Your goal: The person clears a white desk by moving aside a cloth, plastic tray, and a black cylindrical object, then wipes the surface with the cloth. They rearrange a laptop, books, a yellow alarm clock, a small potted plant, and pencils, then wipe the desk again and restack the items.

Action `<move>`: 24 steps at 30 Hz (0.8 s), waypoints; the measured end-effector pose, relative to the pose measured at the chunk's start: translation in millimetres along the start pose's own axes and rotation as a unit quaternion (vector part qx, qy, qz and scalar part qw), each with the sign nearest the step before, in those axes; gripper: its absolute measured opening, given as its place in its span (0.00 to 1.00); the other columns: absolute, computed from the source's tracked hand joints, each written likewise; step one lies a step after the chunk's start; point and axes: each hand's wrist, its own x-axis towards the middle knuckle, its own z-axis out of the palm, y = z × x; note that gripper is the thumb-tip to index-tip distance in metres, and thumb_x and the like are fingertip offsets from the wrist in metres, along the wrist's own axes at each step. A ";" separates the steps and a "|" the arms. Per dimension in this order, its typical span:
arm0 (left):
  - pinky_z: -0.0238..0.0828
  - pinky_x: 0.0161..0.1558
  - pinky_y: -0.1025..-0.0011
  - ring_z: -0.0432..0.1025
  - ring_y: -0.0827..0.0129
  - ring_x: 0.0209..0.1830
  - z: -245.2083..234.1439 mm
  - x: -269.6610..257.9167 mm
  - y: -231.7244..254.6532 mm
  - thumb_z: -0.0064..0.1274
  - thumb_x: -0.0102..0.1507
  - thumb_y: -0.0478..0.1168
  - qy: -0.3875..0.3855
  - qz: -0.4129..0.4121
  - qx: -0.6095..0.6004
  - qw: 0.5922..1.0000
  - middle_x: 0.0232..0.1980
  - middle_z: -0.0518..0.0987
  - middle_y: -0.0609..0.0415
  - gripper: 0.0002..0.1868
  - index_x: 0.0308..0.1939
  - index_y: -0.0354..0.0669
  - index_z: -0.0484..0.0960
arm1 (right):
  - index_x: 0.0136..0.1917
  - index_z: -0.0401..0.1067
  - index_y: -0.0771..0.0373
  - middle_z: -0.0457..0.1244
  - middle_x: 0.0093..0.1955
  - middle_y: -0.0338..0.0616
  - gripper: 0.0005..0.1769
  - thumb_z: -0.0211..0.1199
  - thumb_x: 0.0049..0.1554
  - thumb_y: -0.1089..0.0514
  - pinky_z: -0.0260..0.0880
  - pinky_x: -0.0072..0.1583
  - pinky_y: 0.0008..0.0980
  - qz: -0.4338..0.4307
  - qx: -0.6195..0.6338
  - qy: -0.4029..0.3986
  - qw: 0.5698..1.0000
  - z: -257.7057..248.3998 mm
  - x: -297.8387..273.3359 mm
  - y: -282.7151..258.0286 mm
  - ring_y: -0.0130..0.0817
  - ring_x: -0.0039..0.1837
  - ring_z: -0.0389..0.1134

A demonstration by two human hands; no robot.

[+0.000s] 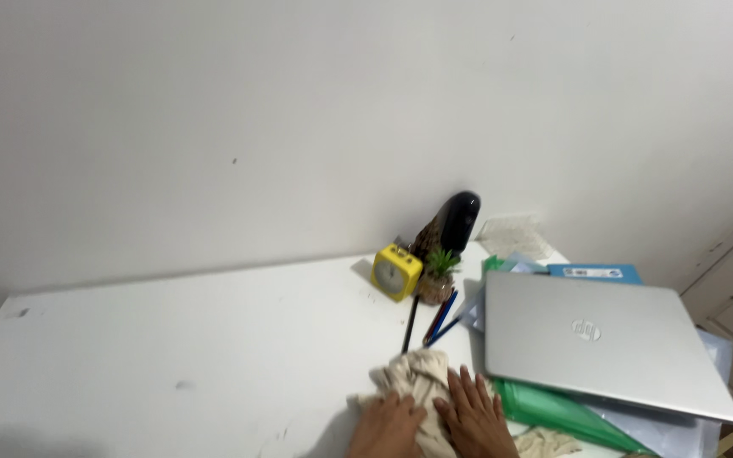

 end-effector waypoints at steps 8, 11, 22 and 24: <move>0.60 0.68 0.53 0.67 0.54 0.63 -52.6 -46.4 38.0 0.57 0.59 0.33 0.023 -0.112 0.058 0.992 0.58 0.75 0.47 0.21 0.56 0.40 0.75 | 0.83 0.35 0.29 0.30 0.88 0.37 0.38 0.34 0.63 0.27 0.25 0.80 0.61 -0.038 0.067 0.028 0.997 9.1 -44.8 -30.8 0.46 0.86 0.25; 0.56 0.71 0.54 0.66 0.54 0.66 -52.5 -60.3 38.9 0.56 0.60 0.35 0.025 -0.138 0.044 0.989 0.60 0.74 0.46 0.21 0.57 0.40 0.73 | 0.84 0.33 0.30 0.29 0.87 0.37 0.40 0.33 0.62 0.25 0.21 0.80 0.59 -0.034 0.062 0.021 0.997 8.3 -55.6 -43.1 0.45 0.86 0.23; 0.55 0.72 0.53 0.66 0.53 0.67 -71.5 -136.9 0.8 0.45 0.65 0.32 0.068 -0.167 0.079 0.980 0.60 0.74 0.45 0.16 0.58 0.39 0.72 | 0.84 0.29 0.34 0.25 0.87 0.39 0.41 0.30 0.63 0.26 0.16 0.79 0.57 -0.045 0.068 0.032 0.996 23.6 -88.3 -135.1 0.45 0.86 0.18; 0.53 0.73 0.51 0.64 0.53 0.69 -82.0 -162.0 -13.1 0.45 0.65 0.32 0.055 -0.179 0.082 0.979 0.61 0.73 0.45 0.17 0.59 0.38 0.71 | 0.84 0.30 0.34 0.25 0.87 0.38 0.41 0.30 0.63 0.26 0.16 0.79 0.56 -0.049 0.065 0.035 0.996 27.3 -94.8 -161.9 0.43 0.86 0.18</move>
